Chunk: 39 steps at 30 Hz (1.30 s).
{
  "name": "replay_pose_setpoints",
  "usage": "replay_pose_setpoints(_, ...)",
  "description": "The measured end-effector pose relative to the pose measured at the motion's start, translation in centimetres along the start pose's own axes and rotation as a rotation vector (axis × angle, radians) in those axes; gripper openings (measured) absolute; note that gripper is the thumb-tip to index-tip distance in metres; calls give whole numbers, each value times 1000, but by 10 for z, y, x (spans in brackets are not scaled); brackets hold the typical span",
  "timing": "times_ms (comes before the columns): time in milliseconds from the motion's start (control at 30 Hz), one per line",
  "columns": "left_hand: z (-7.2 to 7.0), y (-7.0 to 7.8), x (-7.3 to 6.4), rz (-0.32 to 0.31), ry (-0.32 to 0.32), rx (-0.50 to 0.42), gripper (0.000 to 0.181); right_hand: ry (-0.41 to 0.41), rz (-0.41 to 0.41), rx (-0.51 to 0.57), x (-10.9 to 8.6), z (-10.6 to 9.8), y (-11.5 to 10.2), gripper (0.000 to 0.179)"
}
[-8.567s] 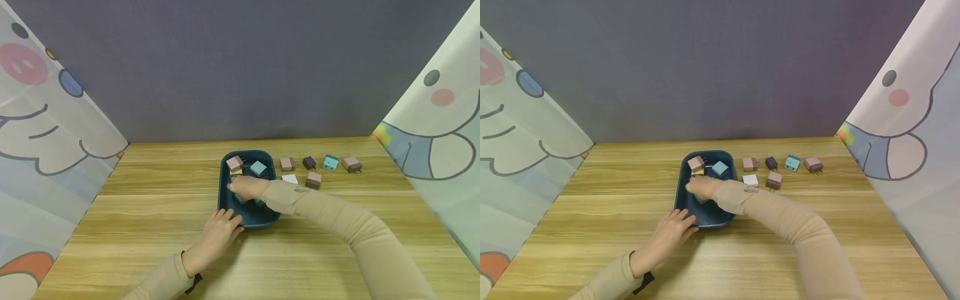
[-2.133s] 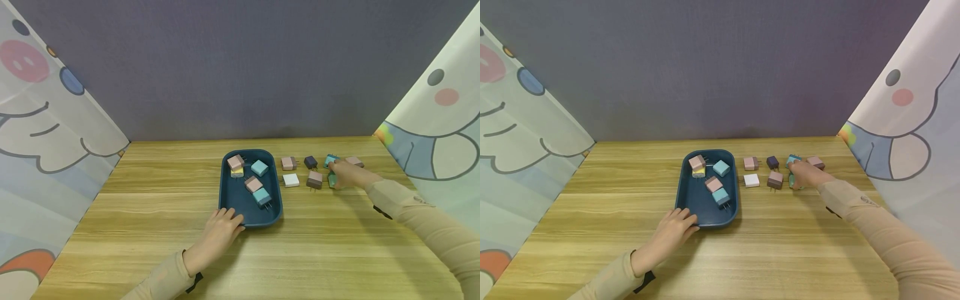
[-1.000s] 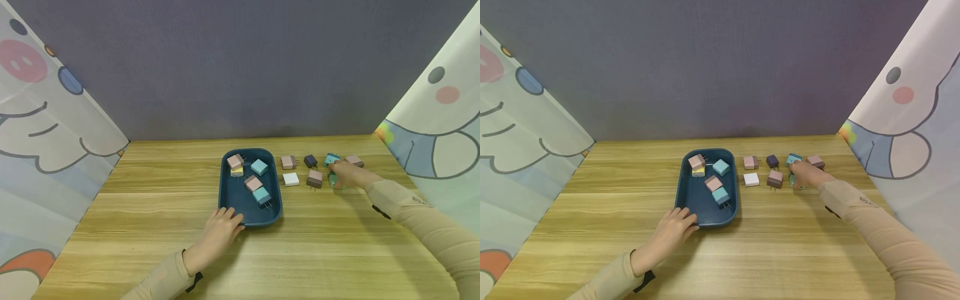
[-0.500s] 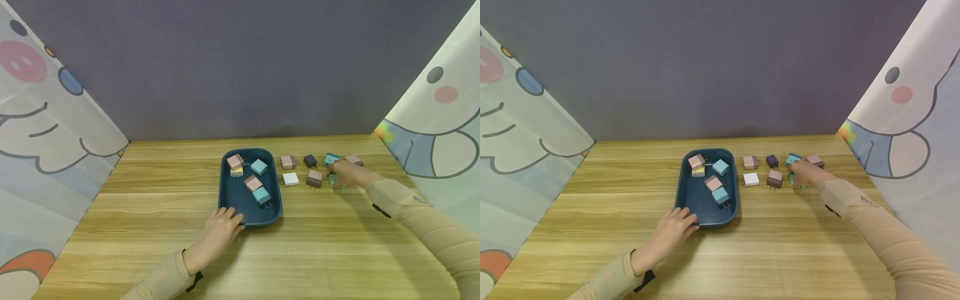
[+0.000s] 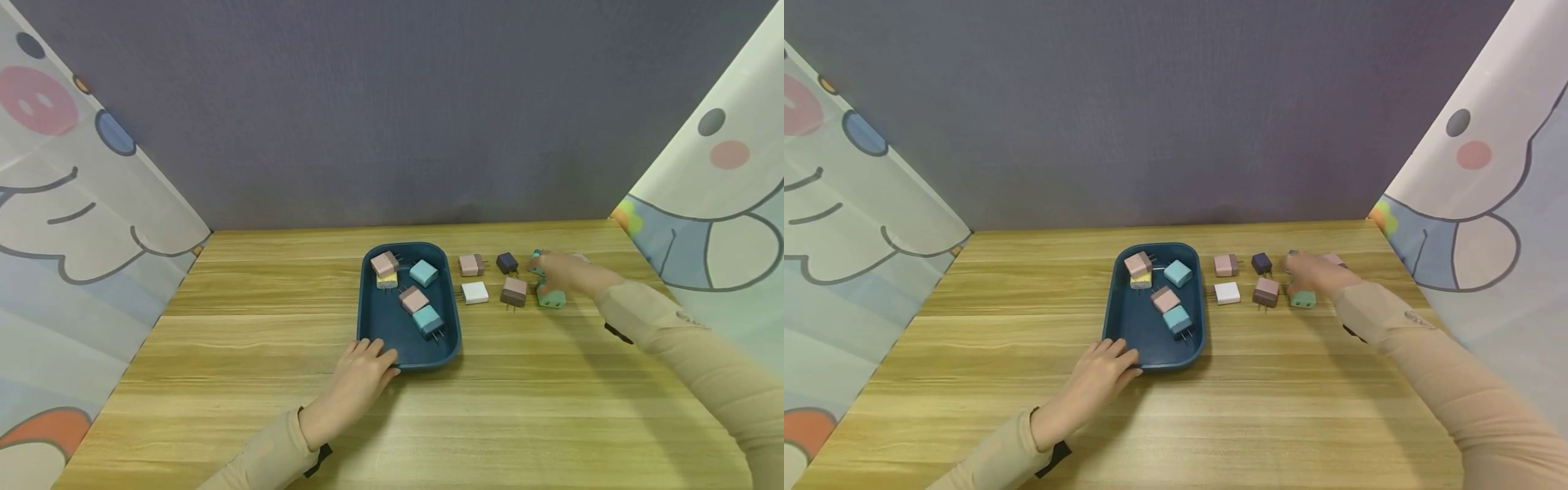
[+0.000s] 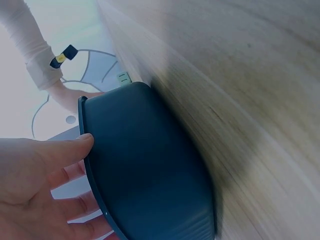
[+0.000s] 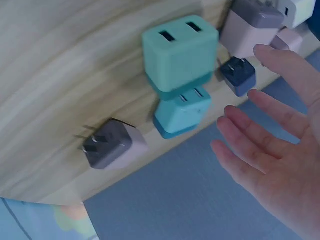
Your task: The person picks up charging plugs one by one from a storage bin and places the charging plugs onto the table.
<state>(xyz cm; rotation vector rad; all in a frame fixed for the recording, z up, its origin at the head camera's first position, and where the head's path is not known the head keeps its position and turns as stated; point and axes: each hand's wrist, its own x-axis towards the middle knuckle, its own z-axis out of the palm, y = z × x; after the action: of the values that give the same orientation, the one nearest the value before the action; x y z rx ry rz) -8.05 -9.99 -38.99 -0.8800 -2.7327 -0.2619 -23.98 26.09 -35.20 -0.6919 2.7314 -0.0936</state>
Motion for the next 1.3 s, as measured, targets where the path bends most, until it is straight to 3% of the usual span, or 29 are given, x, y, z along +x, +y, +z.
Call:
replay_pose_setpoints(333,2,-1,1,8,42,11,13,41,-15,11,4,-29,-11,43)
replay_pose_setpoints(567,2,-1,2,8,36,13,12,-21,6,39,9,-42,-24,41)
replay_pose_setpoints(967,3,-1,1,9,48,8,13,-92,2,11,26,-58,-48,39)
replay_pose_setpoints(1300,4,-1,1,8,56,-3,11,-63,-28,-52,41,-61,-62,41)
